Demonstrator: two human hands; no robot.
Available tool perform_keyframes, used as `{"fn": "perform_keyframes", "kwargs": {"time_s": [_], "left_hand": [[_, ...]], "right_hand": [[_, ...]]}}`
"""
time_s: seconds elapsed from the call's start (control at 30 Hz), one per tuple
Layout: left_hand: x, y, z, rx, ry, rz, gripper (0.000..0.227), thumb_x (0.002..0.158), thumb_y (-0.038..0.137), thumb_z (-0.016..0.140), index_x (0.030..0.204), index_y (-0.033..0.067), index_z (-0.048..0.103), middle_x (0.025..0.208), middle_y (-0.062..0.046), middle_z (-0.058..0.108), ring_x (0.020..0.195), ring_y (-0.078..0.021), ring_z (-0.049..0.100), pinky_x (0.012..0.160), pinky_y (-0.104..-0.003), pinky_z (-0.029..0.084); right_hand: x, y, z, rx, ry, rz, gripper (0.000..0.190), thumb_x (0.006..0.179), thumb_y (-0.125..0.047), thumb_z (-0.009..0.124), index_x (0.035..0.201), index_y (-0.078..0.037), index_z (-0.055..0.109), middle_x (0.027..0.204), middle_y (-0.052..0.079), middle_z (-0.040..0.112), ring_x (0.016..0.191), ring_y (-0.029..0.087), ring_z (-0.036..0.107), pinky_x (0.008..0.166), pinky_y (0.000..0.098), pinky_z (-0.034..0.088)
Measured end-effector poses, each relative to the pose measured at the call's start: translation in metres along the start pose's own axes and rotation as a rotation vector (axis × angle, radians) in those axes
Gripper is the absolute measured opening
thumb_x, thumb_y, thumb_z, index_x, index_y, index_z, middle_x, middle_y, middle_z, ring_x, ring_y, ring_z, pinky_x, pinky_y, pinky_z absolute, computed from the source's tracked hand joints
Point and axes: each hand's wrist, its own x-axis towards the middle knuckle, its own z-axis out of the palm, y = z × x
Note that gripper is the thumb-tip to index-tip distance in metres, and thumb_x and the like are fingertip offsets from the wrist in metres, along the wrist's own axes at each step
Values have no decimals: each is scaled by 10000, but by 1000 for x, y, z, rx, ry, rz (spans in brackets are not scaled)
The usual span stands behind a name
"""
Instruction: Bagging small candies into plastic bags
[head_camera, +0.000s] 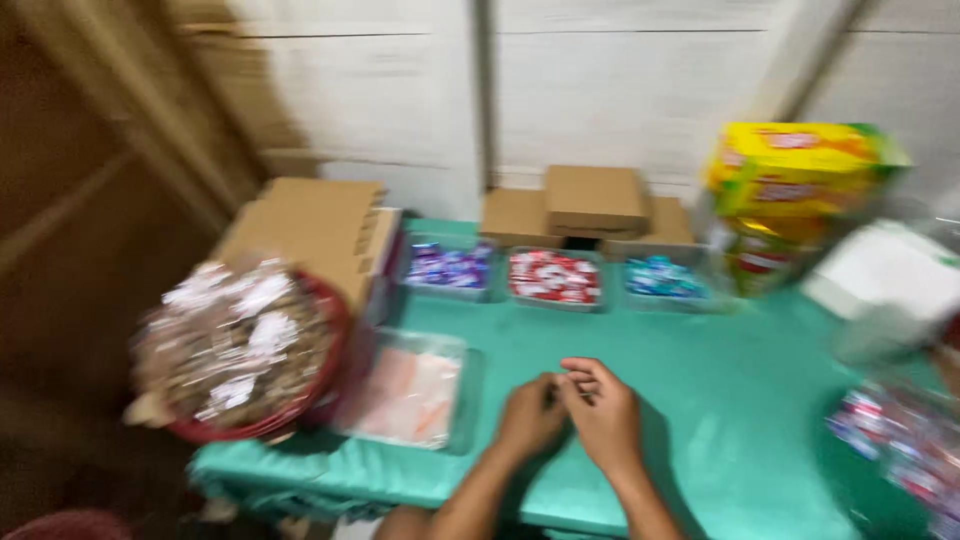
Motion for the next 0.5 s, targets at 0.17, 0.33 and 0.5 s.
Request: {"fn": "perform_keyframes", "kwargs": {"time_s": [0.17, 0.33, 0.5], "left_hand": [[12, -29, 9, 132, -20, 274, 229, 859, 200, 577, 1010, 141, 739, 1165, -86, 748, 1092, -315, 681, 751, -462, 539], [19, -54, 27, 158, 87, 164, 215, 865, 211, 577, 992, 141, 735, 1141, -102, 747, 1062, -338, 678, 730, -481, 527], [-1, -83, 38, 155, 179, 40, 204, 870, 223, 576, 973, 142, 732, 1117, -119, 746, 1033, -361, 676, 709, -501, 514]], "right_hand": [[-18, -87, 54, -7, -153, 53, 192, 848, -149, 774, 1035, -123, 812, 826, 9, 782, 753, 76, 708, 754, 220, 587], [-20, -112, 126, -149, -337, -63, 231, 820, -206, 786, 1048, -184, 815, 825, -62, 805, 765, 45, 722, 782, 210, 568], [-9, -90, 210, -276, -619, -353, 357, 716, -207, 859, 1066, -162, 807, 852, 77, 772, 658, 202, 747, 605, 333, 621]]}}
